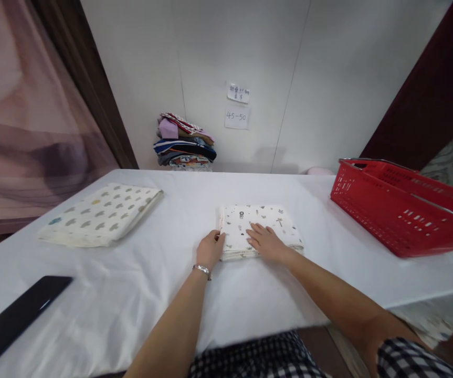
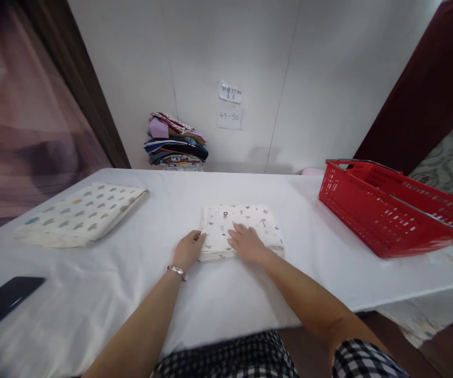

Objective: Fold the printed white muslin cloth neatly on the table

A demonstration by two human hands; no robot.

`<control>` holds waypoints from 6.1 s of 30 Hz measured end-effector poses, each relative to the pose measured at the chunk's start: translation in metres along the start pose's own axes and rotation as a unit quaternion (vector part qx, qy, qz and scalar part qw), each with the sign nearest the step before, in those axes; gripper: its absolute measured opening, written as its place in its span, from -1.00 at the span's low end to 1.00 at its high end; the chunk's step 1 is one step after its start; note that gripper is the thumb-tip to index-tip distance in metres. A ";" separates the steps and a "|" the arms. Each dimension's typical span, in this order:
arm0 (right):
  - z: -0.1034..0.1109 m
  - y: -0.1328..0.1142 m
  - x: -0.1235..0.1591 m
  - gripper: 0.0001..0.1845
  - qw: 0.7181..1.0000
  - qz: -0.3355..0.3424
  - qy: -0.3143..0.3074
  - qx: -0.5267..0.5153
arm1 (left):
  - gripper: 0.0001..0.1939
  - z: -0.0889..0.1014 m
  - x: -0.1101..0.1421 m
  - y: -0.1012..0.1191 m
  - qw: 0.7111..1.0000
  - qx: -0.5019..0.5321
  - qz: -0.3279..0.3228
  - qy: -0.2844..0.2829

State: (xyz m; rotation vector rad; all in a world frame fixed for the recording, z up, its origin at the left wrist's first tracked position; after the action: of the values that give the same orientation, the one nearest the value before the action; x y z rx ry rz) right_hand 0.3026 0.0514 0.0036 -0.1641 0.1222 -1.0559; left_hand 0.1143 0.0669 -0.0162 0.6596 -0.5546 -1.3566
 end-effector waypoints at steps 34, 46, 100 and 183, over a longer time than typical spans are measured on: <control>-0.010 -0.065 0.007 -0.39 0.991 0.120 0.053 0.032 | -0.75 -0.002 -0.001 -0.002 1.000 0.015 0.010 -0.006; -0.014 -0.061 0.022 -0.51 0.988 0.143 0.060 0.017 | -0.78 -0.004 0.003 0.003 0.995 0.090 0.009 -0.030; 0.003 -0.072 -0.012 -0.72 0.990 0.084 0.083 -0.083 | -0.63 -0.003 0.003 0.003 0.999 0.041 0.009 0.001; -0.008 0.144 0.015 -0.38 0.982 -0.155 0.043 -0.094 | -0.77 -0.007 -0.002 -0.002 0.998 0.046 0.007 -0.036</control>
State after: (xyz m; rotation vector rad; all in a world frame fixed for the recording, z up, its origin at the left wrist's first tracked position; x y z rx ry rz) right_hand 0.4316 0.1069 -0.0322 -0.3166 0.2815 -1.3635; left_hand 0.1178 0.0692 -0.0229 0.6824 -0.6827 -1.3524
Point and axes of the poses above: each hand's wrist, its own x-axis away from the middle knuckle, its own z-axis out of the back of the hand, y = z × x, the point moved 8 cm from there along -x, towards the middle knuckle, and after that the axes turned 4 degrees about z, right-handed, at the moved point
